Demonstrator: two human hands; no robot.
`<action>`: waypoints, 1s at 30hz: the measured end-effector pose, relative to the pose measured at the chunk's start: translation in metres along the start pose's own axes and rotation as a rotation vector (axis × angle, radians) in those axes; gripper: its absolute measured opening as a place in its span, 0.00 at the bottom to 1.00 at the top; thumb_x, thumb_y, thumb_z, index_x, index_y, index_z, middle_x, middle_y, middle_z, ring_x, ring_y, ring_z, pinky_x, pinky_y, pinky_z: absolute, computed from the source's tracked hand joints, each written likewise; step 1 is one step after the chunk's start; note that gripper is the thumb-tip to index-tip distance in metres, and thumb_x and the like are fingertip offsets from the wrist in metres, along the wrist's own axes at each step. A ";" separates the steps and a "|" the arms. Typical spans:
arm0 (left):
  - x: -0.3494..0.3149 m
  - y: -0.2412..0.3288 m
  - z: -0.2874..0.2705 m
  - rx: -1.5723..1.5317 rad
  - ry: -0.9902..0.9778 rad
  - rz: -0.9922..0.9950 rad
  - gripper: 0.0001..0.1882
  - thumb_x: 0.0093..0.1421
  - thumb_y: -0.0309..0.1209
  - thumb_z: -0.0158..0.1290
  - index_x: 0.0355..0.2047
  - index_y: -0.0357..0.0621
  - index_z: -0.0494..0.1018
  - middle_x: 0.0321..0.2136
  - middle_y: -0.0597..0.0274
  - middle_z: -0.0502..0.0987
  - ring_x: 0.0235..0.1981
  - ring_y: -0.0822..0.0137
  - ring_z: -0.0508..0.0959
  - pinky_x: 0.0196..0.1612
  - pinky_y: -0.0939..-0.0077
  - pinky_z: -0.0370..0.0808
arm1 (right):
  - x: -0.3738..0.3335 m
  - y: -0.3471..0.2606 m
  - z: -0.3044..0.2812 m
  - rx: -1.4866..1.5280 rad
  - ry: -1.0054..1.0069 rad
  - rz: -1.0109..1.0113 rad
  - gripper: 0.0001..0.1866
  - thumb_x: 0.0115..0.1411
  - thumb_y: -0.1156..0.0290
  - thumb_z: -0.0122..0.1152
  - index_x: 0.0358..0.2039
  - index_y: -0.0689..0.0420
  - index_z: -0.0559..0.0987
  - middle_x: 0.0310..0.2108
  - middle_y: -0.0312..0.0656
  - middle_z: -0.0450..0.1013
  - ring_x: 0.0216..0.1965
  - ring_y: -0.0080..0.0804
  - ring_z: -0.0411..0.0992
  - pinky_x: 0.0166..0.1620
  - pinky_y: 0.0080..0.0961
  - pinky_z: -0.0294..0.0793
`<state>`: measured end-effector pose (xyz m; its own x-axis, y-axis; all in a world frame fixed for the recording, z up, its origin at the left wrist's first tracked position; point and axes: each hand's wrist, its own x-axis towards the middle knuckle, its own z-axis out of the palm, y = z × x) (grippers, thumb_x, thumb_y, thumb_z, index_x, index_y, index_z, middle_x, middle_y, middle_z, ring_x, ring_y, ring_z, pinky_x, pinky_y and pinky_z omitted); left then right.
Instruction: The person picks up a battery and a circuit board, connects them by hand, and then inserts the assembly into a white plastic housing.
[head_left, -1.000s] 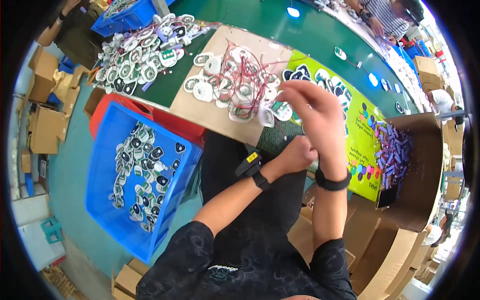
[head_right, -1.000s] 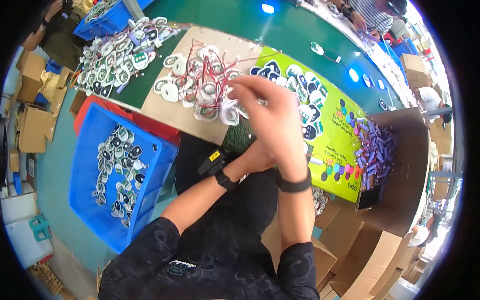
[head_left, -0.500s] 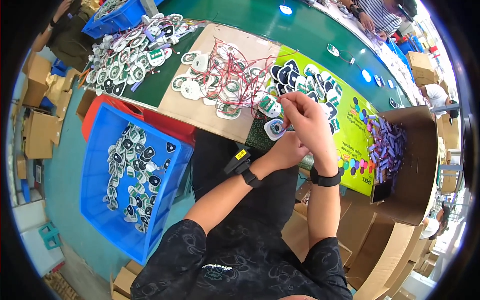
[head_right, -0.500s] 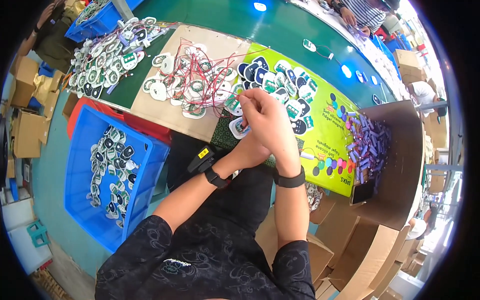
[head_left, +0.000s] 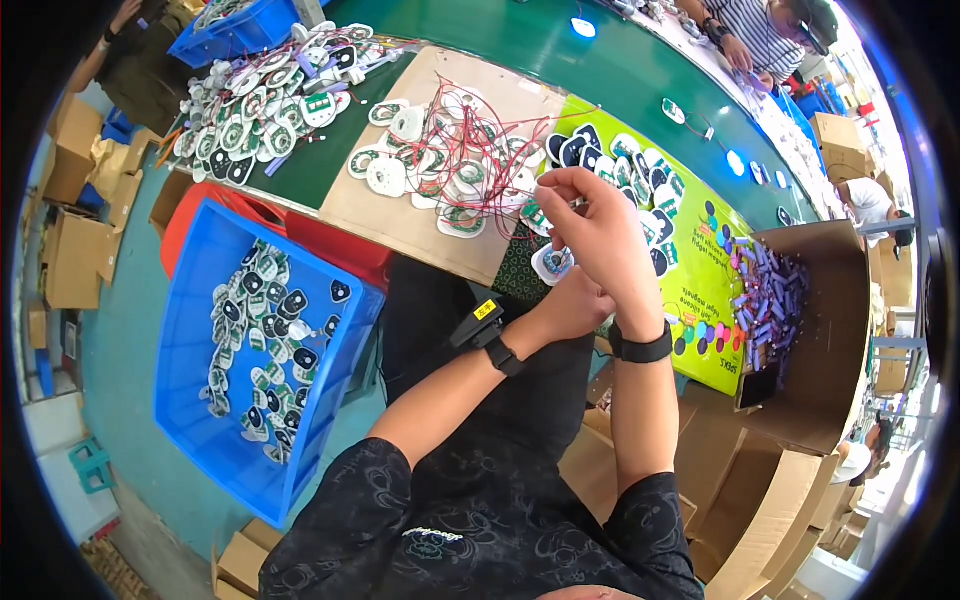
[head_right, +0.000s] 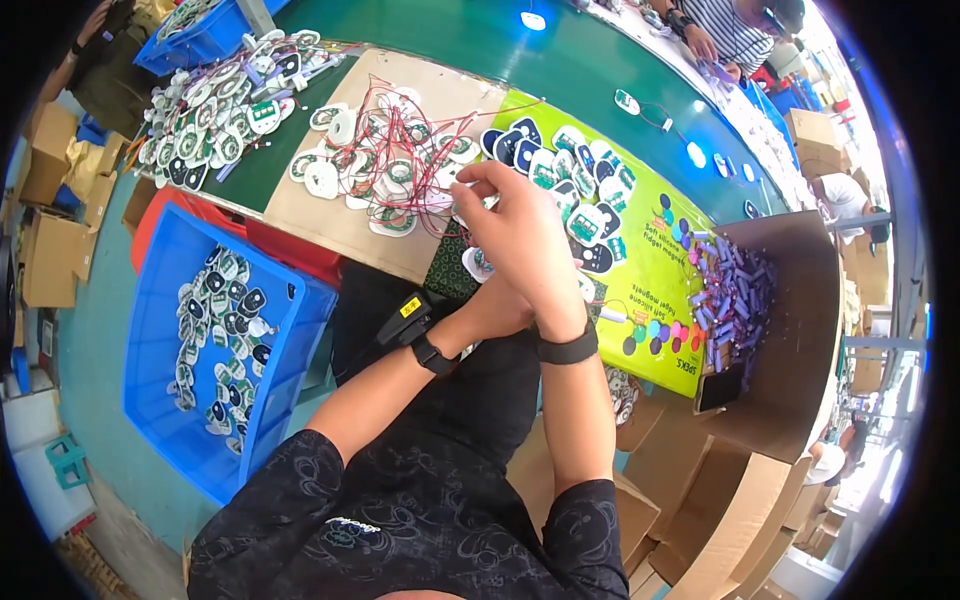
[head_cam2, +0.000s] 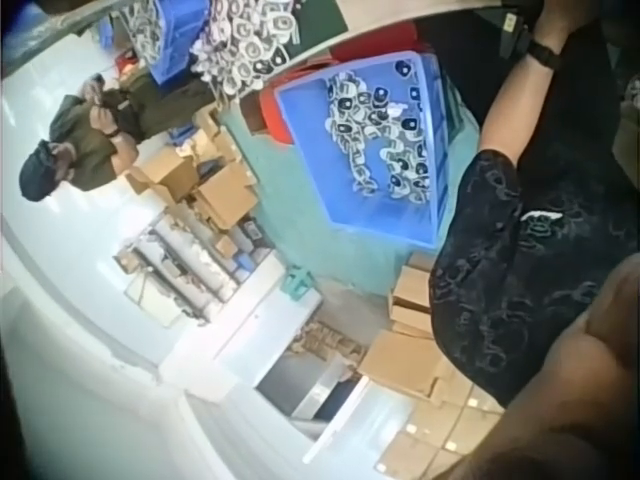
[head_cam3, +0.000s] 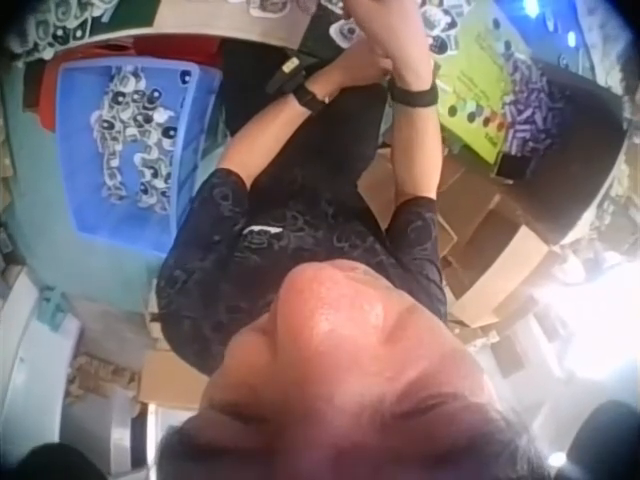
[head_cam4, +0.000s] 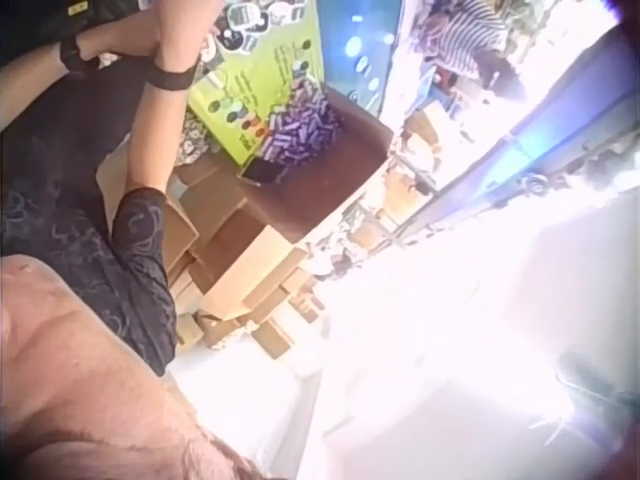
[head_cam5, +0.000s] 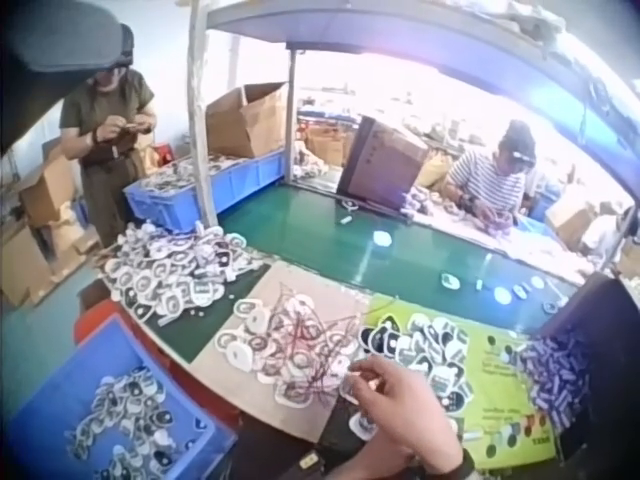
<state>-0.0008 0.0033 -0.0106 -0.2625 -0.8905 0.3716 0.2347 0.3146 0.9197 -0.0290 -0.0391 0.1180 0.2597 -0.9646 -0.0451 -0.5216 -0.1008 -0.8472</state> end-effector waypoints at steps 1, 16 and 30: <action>-0.002 -0.004 -0.003 0.001 0.007 0.002 0.14 0.59 0.24 0.52 0.46 0.34 0.73 0.43 0.51 0.81 0.51 0.57 0.78 0.53 0.62 0.73 | 0.003 -0.005 0.004 -0.030 -0.014 0.010 0.12 0.63 0.68 0.64 0.43 0.62 0.81 0.26 0.36 0.78 0.22 0.19 0.72 0.30 0.21 0.72; -0.011 -0.007 -0.004 -0.222 -0.099 0.157 0.26 0.61 0.22 0.54 0.61 0.43 0.66 0.58 0.57 0.71 0.63 0.62 0.68 0.65 0.64 0.64 | 0.012 0.005 0.022 -0.539 -0.059 -0.320 0.08 0.56 0.69 0.68 0.34 0.58 0.85 0.29 0.45 0.78 0.32 0.44 0.78 0.38 0.35 0.76; -0.010 -0.006 -0.008 -0.137 -0.077 0.142 0.30 0.58 0.30 0.61 0.60 0.38 0.68 0.58 0.52 0.73 0.59 0.58 0.72 0.62 0.65 0.66 | 0.013 0.007 0.028 -0.411 0.103 -0.252 0.11 0.62 0.66 0.65 0.38 0.60 0.85 0.30 0.47 0.79 0.29 0.39 0.77 0.35 0.30 0.75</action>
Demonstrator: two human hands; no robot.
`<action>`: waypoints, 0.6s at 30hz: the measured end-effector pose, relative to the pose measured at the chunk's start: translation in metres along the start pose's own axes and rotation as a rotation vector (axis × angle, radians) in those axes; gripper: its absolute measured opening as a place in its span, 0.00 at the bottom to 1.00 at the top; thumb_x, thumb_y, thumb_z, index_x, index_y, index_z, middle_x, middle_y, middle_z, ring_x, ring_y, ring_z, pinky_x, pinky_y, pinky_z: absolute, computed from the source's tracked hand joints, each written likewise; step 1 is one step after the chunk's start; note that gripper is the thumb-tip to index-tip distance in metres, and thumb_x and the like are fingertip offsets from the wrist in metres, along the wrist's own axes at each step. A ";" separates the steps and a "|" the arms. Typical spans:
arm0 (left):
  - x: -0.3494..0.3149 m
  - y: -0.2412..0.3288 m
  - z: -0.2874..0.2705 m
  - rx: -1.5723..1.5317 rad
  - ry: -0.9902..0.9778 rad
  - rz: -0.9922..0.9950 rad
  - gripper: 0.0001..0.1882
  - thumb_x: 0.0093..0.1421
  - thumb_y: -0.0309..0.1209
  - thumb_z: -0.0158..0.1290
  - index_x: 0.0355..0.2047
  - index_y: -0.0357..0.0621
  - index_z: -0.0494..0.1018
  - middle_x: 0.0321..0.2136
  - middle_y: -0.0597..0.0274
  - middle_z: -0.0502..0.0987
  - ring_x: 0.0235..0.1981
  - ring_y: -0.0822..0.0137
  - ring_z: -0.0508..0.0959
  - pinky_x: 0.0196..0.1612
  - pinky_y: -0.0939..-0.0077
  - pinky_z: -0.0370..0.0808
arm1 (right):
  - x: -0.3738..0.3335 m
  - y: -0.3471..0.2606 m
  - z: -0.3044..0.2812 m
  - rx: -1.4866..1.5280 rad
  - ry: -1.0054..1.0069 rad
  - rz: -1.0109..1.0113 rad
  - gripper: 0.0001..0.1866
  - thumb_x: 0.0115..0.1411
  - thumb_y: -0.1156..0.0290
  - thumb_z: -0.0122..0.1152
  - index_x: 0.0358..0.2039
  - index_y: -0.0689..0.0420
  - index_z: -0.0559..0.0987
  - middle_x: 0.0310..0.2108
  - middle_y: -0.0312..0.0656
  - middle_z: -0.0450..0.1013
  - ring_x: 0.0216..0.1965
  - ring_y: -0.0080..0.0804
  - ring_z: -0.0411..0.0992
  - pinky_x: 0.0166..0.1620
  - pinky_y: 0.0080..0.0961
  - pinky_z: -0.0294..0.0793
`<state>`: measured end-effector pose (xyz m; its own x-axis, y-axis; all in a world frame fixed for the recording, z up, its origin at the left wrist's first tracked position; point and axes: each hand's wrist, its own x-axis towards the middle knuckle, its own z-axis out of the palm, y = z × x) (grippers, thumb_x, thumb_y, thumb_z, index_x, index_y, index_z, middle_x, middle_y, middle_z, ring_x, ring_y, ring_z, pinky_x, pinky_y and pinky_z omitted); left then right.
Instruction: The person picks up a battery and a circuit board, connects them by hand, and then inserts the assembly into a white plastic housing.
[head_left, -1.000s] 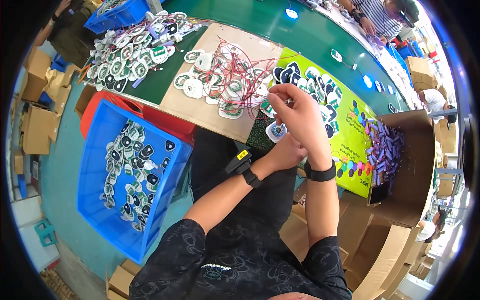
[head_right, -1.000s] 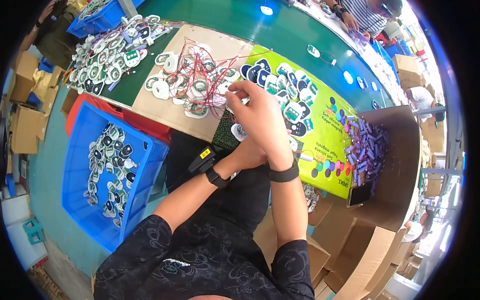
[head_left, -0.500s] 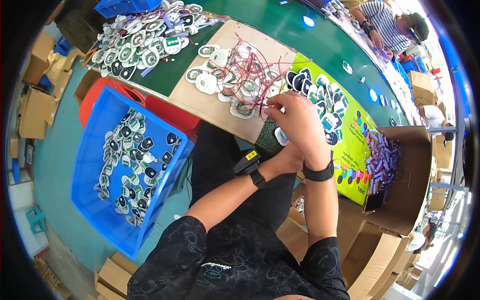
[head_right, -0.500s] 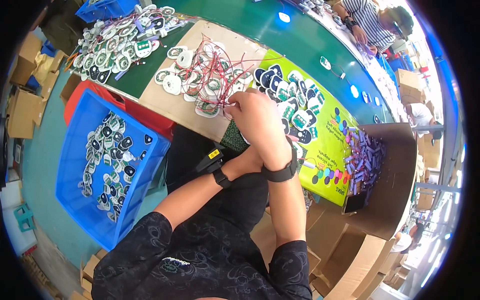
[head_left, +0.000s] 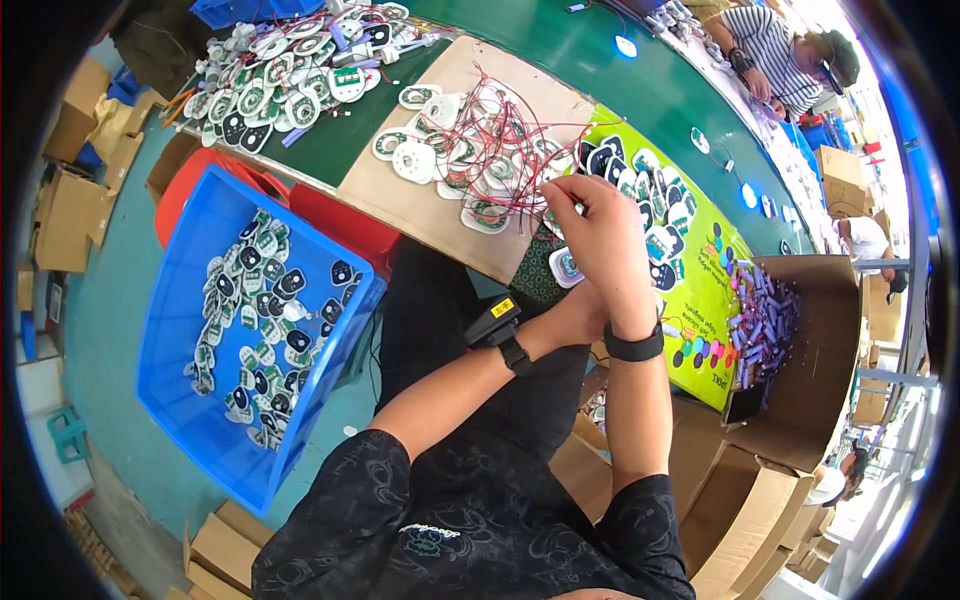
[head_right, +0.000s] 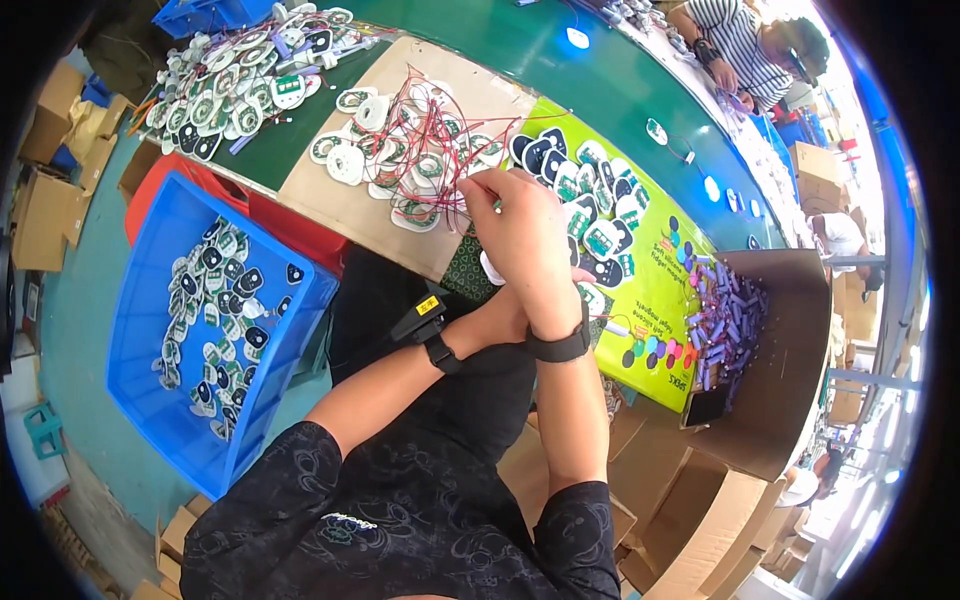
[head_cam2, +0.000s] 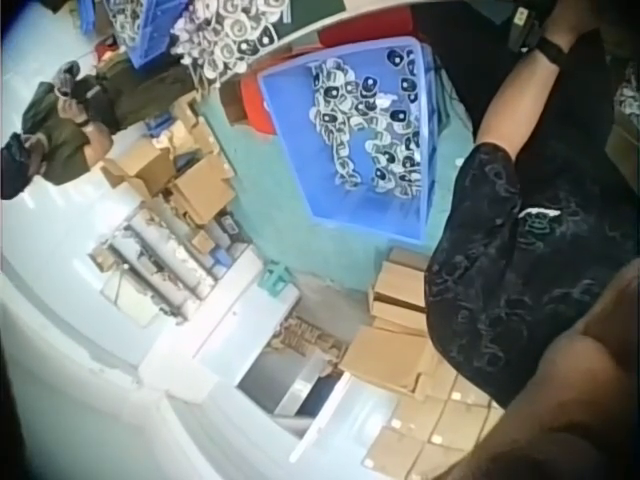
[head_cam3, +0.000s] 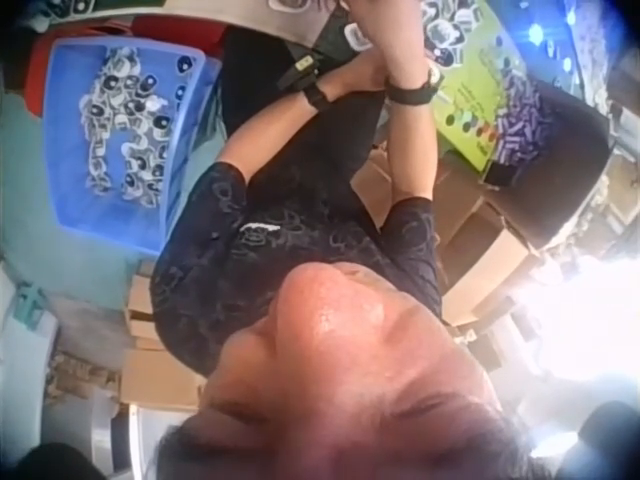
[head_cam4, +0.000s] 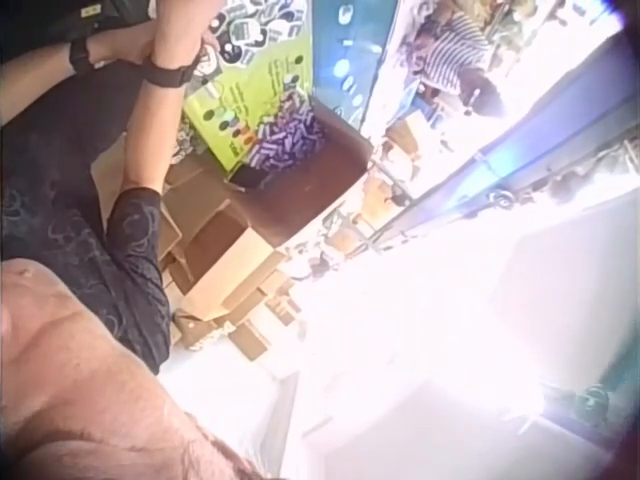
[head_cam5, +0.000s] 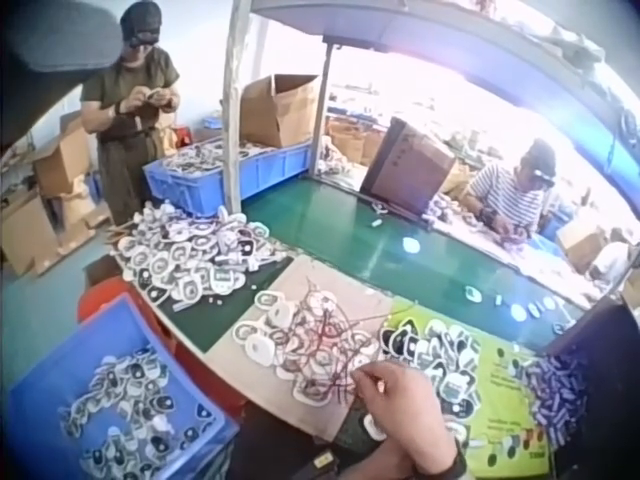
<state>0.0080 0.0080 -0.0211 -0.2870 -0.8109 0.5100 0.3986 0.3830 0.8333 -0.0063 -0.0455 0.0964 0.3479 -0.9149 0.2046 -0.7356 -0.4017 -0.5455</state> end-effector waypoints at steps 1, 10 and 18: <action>-0.001 -0.002 0.000 0.003 0.002 -0.001 0.30 0.58 0.30 0.61 0.60 0.38 0.68 0.58 0.52 0.73 0.59 0.58 0.72 0.62 0.65 0.66 | 0.000 0.000 0.002 0.002 -0.002 -0.002 0.11 0.62 0.66 0.65 0.38 0.60 0.85 0.30 0.47 0.79 0.29 0.39 0.77 0.35 0.30 0.75; -0.003 -0.004 0.002 -0.195 0.025 -0.068 0.32 0.57 0.33 0.63 0.61 0.39 0.67 0.60 0.54 0.71 0.59 0.61 0.70 0.63 0.67 0.64 | 0.000 0.007 0.013 0.002 0.268 -0.112 0.08 0.59 0.69 0.67 0.37 0.57 0.86 0.27 0.42 0.75 0.23 0.33 0.70 0.30 0.28 0.70; -0.004 -0.003 0.001 -0.193 0.007 -0.067 0.33 0.57 0.35 0.63 0.62 0.39 0.67 0.61 0.54 0.70 0.58 0.63 0.70 0.62 0.68 0.64 | -0.001 0.000 0.011 0.102 0.178 0.050 0.10 0.58 0.66 0.70 0.39 0.54 0.87 0.18 0.36 0.68 0.19 0.21 0.61 0.25 0.23 0.64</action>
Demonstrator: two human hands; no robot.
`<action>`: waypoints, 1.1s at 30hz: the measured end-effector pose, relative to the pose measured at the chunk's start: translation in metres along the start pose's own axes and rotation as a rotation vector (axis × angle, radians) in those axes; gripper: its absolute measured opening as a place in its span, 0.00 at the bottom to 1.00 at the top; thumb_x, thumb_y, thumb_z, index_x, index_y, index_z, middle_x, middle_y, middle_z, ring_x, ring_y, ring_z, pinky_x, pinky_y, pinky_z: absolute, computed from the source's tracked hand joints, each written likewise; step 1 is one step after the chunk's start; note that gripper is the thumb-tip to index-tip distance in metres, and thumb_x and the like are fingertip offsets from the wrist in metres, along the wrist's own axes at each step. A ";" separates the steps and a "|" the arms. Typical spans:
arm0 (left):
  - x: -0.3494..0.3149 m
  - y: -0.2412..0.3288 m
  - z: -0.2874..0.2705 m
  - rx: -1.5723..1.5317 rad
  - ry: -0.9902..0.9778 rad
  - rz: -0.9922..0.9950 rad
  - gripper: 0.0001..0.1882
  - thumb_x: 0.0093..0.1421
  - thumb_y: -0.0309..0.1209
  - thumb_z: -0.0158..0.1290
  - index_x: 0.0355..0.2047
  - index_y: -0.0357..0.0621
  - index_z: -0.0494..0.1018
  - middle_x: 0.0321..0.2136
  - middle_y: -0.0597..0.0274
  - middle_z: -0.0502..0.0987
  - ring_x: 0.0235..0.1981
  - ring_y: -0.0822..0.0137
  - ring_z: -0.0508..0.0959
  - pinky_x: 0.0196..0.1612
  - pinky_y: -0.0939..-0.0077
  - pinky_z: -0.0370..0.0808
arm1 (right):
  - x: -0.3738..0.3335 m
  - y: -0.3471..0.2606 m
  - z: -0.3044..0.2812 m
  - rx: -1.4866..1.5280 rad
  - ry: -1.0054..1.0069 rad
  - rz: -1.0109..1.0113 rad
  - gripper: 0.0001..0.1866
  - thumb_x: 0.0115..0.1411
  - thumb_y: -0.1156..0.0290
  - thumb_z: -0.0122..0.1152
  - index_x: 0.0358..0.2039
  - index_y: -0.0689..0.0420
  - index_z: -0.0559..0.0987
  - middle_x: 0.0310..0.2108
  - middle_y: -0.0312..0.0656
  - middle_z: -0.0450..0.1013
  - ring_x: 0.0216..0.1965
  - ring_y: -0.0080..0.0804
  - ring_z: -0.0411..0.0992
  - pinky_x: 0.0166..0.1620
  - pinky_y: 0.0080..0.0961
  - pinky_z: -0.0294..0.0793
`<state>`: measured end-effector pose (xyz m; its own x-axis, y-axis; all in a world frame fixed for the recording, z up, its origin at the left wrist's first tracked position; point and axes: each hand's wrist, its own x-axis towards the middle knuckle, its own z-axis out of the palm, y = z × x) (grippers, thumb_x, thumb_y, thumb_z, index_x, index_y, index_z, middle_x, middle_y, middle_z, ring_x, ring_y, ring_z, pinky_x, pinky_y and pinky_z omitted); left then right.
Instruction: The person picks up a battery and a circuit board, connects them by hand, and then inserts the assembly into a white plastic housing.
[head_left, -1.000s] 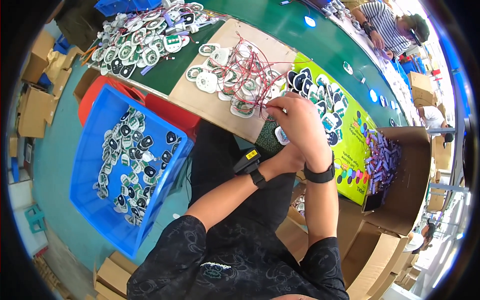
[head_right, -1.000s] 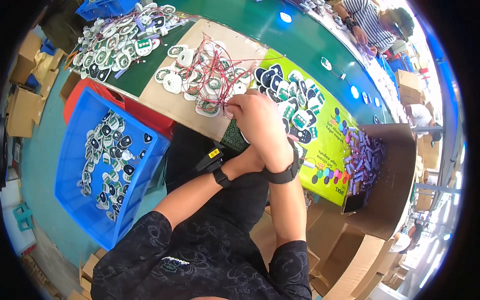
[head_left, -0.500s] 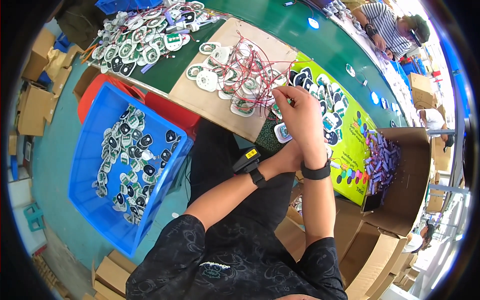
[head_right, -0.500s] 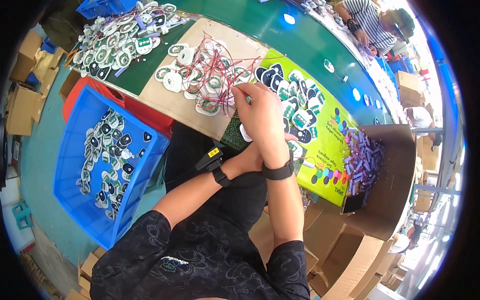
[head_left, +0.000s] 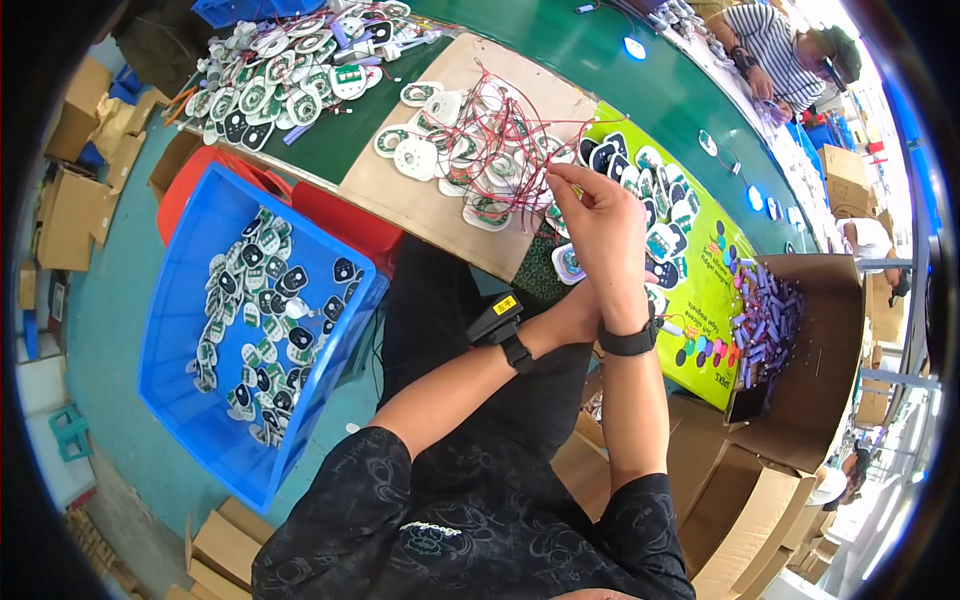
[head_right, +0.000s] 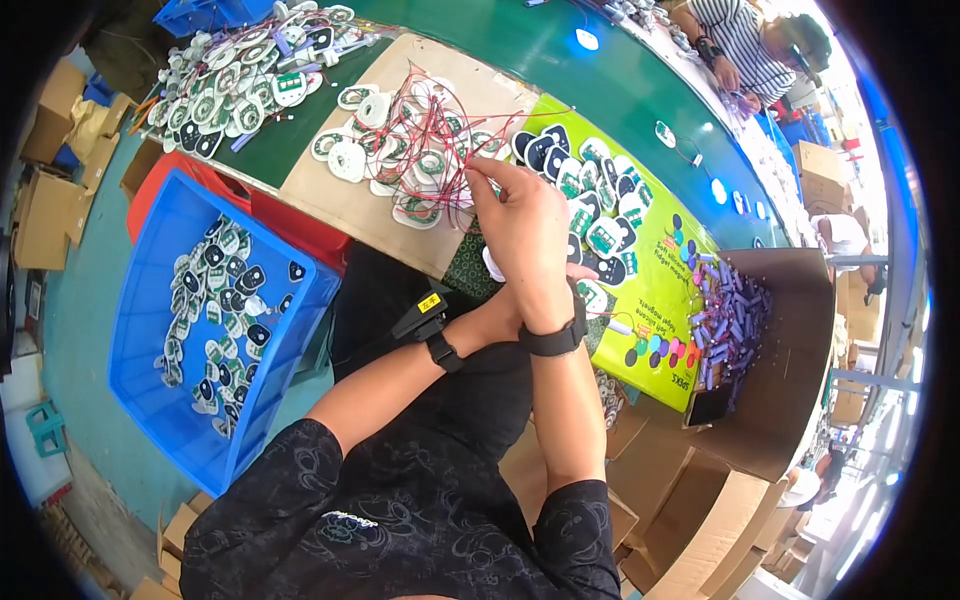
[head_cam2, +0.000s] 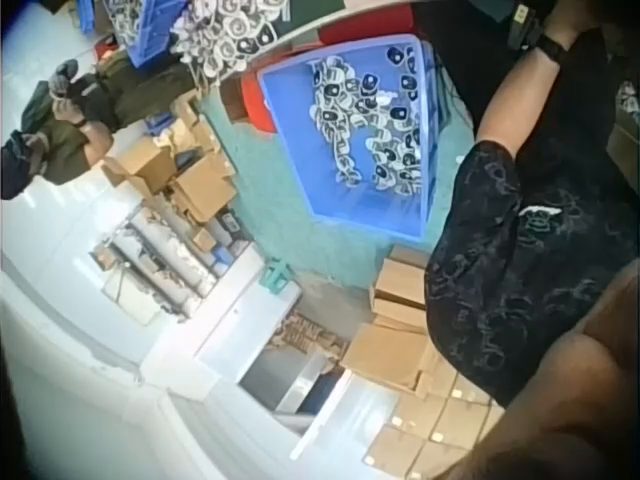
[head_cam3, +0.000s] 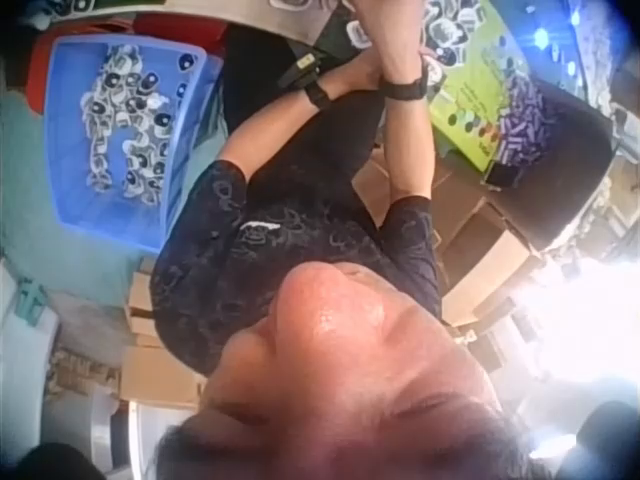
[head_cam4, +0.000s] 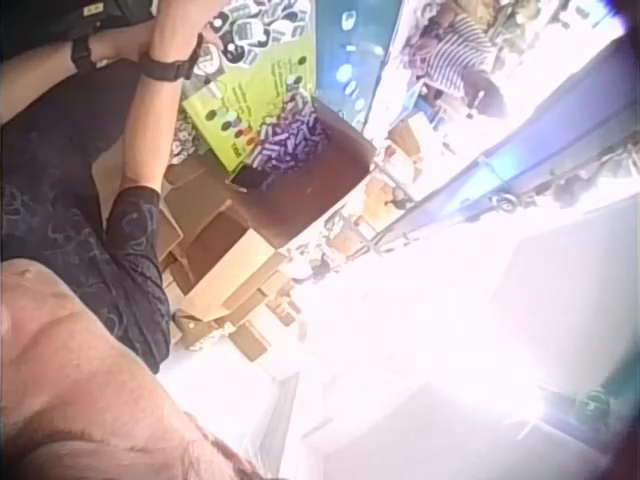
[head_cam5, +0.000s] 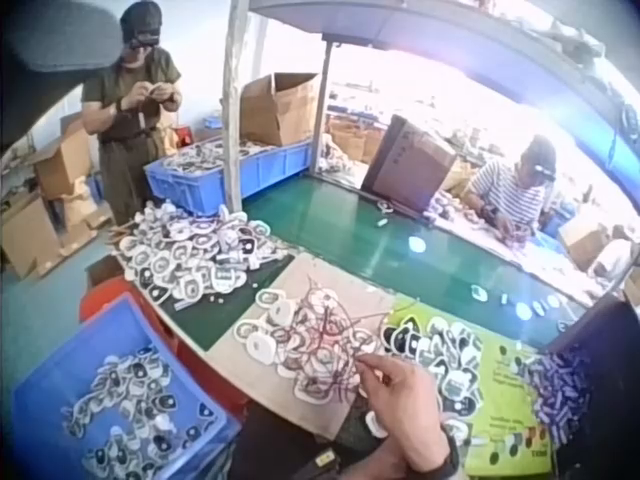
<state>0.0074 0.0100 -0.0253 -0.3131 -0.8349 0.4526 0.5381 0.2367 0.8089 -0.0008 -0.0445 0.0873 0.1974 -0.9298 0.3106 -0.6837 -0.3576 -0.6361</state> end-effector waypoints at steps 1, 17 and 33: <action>0.000 0.000 0.000 -0.001 0.000 0.000 0.33 0.57 0.35 0.63 0.62 0.39 0.67 0.61 0.54 0.70 0.58 0.63 0.70 0.62 0.68 0.64 | 0.000 0.000 0.000 0.000 -0.001 0.001 0.10 0.58 0.66 0.70 0.39 0.54 0.87 0.18 0.36 0.68 0.19 0.21 0.61 0.25 0.23 0.64; 0.009 0.001 0.013 0.013 0.024 0.099 0.17 0.62 0.20 0.51 0.52 0.39 0.71 0.44 0.57 0.77 0.46 0.67 0.76 0.47 0.69 0.74 | 0.000 0.003 -0.028 0.183 0.047 0.174 0.16 0.64 0.57 0.66 0.35 0.59 0.82 0.18 0.22 0.62 0.19 0.11 0.55 0.23 0.15 0.51; 0.016 0.004 0.018 -0.018 0.196 -0.362 0.14 0.66 0.18 0.48 0.47 0.38 0.80 0.39 0.61 0.80 0.37 0.74 0.80 0.44 0.77 0.81 | -0.076 0.042 -0.221 0.366 0.417 0.202 0.10 0.71 0.72 0.55 0.46 0.63 0.81 0.29 0.33 0.76 0.22 0.11 0.63 0.26 0.10 0.61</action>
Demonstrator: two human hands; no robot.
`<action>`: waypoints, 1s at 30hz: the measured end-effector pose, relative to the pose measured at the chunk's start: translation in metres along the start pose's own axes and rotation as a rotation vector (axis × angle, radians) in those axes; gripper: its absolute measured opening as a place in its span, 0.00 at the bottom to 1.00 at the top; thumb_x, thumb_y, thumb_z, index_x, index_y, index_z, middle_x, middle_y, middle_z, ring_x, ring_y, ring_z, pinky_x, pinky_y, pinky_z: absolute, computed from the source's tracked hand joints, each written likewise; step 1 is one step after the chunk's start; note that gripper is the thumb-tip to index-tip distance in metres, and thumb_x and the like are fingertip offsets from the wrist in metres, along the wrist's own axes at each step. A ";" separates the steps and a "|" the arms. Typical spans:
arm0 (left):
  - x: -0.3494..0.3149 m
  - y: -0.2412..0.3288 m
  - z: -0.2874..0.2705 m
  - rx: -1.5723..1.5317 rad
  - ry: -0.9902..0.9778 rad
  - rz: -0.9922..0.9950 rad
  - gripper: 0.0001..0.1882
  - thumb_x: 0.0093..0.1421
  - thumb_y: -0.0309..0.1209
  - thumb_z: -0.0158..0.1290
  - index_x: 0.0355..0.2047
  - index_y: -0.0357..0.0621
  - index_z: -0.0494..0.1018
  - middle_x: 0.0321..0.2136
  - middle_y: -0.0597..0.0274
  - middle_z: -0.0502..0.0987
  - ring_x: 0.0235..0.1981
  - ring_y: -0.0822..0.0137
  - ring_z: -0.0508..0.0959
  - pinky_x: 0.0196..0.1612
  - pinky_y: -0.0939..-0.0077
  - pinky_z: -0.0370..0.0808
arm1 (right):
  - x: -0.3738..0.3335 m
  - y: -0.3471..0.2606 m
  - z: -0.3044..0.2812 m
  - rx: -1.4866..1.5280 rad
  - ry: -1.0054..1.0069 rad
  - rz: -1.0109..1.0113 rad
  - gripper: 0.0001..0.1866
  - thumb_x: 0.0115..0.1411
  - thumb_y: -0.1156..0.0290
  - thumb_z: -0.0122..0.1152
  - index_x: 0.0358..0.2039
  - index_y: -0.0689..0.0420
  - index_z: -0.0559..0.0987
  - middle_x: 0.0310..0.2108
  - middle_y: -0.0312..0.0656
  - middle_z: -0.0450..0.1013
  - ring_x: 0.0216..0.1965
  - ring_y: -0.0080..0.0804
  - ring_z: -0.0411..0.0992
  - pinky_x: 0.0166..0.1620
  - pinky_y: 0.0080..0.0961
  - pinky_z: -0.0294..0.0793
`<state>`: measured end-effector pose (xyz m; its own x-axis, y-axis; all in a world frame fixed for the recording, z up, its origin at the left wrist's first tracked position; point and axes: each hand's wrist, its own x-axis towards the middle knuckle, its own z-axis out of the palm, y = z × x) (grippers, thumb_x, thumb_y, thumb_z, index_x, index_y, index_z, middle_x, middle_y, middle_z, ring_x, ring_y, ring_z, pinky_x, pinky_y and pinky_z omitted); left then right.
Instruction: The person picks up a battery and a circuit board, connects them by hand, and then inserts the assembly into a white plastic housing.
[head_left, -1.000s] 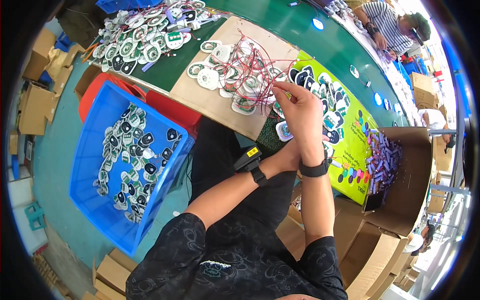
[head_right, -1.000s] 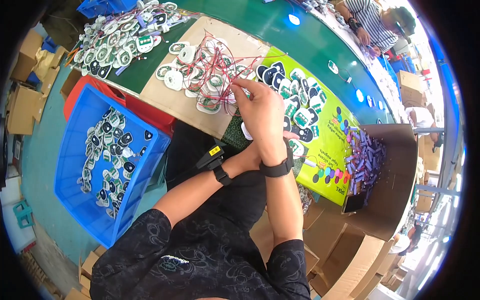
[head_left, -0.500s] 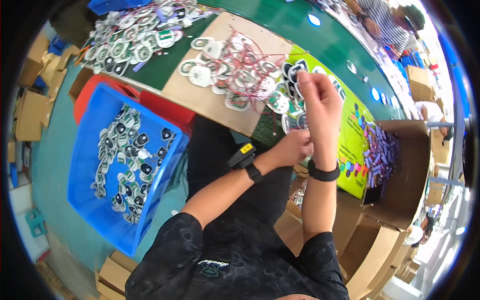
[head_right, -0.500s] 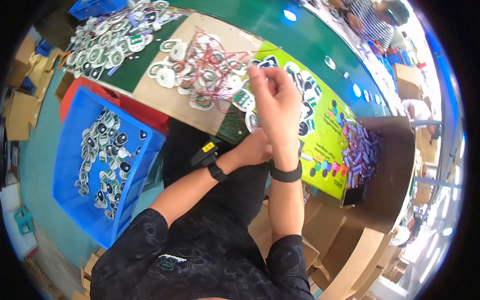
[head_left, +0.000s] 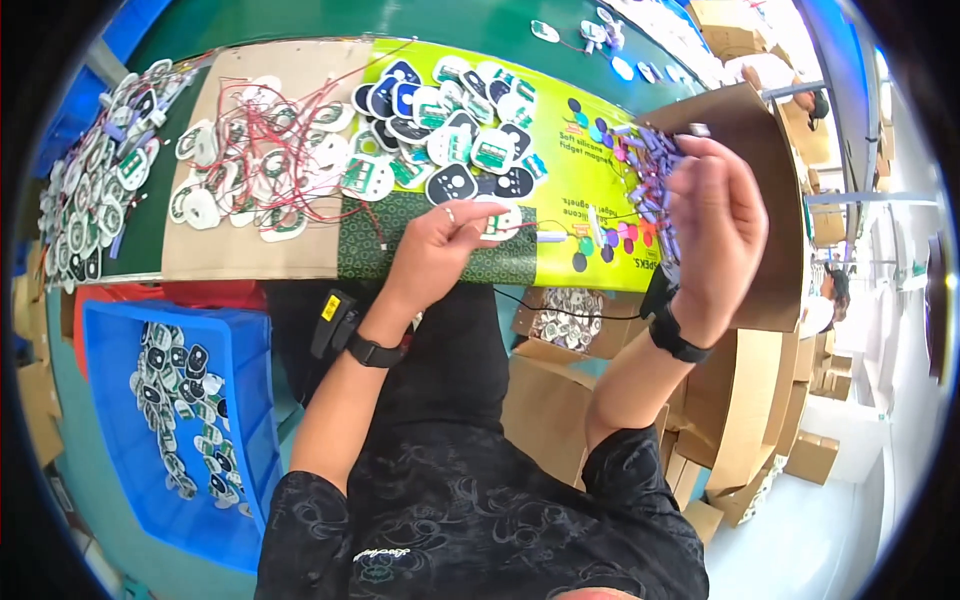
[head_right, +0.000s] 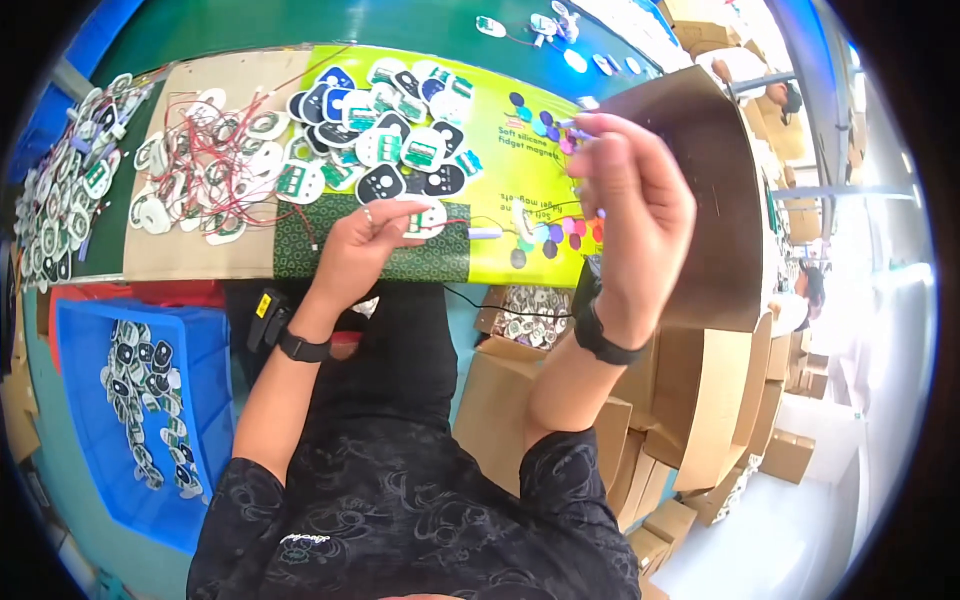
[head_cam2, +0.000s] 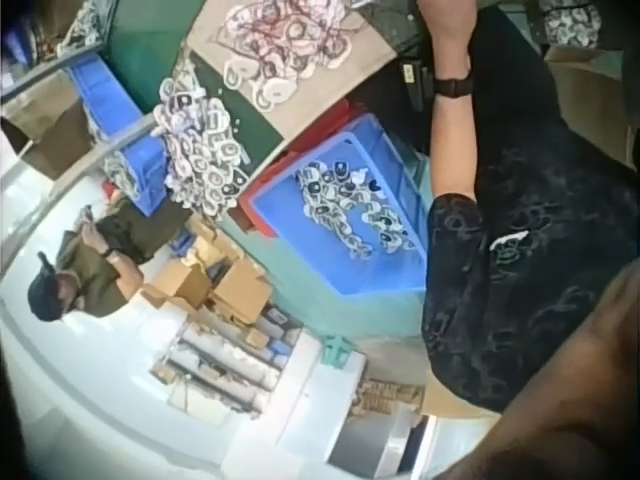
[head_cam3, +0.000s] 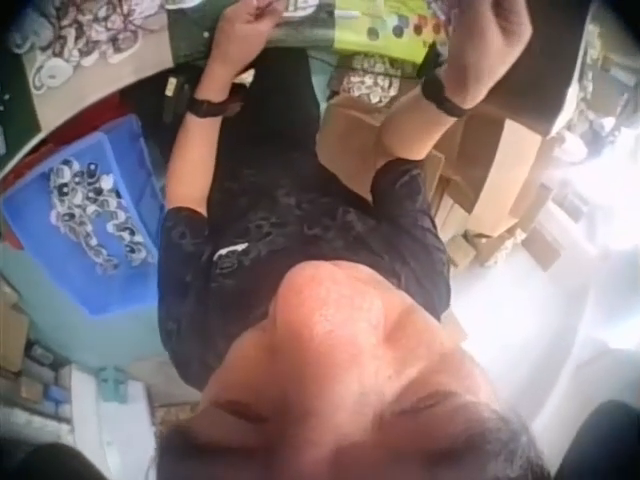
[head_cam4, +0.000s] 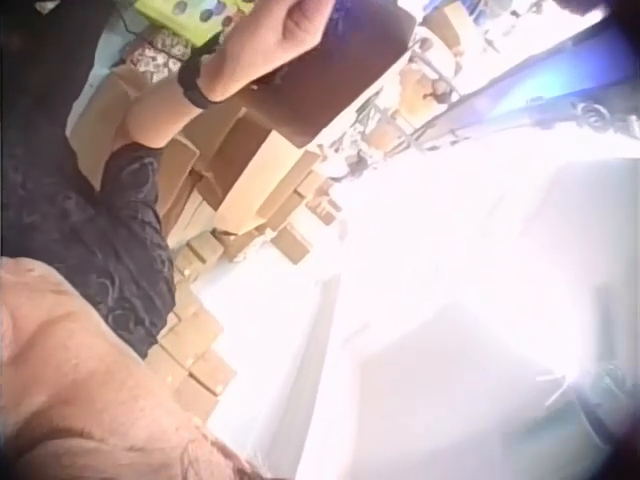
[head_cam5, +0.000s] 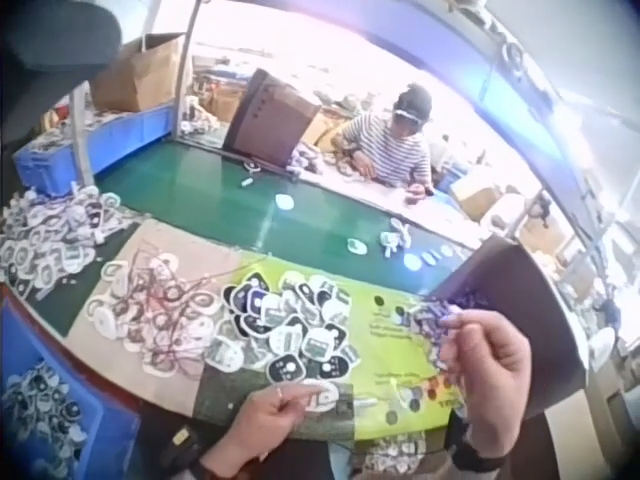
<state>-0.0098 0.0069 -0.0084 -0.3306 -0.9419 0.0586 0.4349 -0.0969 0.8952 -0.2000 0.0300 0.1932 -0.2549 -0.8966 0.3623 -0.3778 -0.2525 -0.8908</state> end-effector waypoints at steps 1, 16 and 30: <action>0.002 -0.004 -0.005 0.007 -0.058 0.039 0.14 0.67 0.18 0.47 0.48 0.36 0.79 0.42 0.60 0.79 0.40 0.71 0.80 0.48 0.72 0.82 | 0.000 0.013 -0.006 -0.115 -0.079 -0.023 0.10 0.70 0.73 0.55 0.47 0.62 0.81 0.30 0.33 0.78 0.23 0.12 0.65 0.27 0.11 0.64; 0.004 0.006 -0.001 0.014 -0.008 -0.089 0.12 0.69 0.26 0.53 0.48 0.30 0.76 0.46 0.56 0.79 0.46 0.69 0.80 0.51 0.70 0.82 | -0.054 0.099 0.049 -0.293 -0.272 0.053 0.06 0.60 0.76 0.66 0.39 0.60 0.83 0.26 0.38 0.76 0.24 0.22 0.71 0.29 0.21 0.69; 0.002 0.002 0.002 0.060 0.068 -0.049 0.08 0.68 0.28 0.55 0.39 0.34 0.77 0.33 0.63 0.81 0.35 0.75 0.81 0.39 0.78 0.82 | -0.066 0.097 0.068 -0.477 -0.266 -0.122 0.06 0.58 0.76 0.66 0.37 0.58 0.81 0.32 0.44 0.78 0.31 0.40 0.78 0.33 0.32 0.76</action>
<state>-0.0112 0.0056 -0.0059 -0.2923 -0.9562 -0.0144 0.3679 -0.1264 0.9212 -0.1590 0.0395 0.0646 0.0263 -0.9477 0.3181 -0.7669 -0.2232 -0.6016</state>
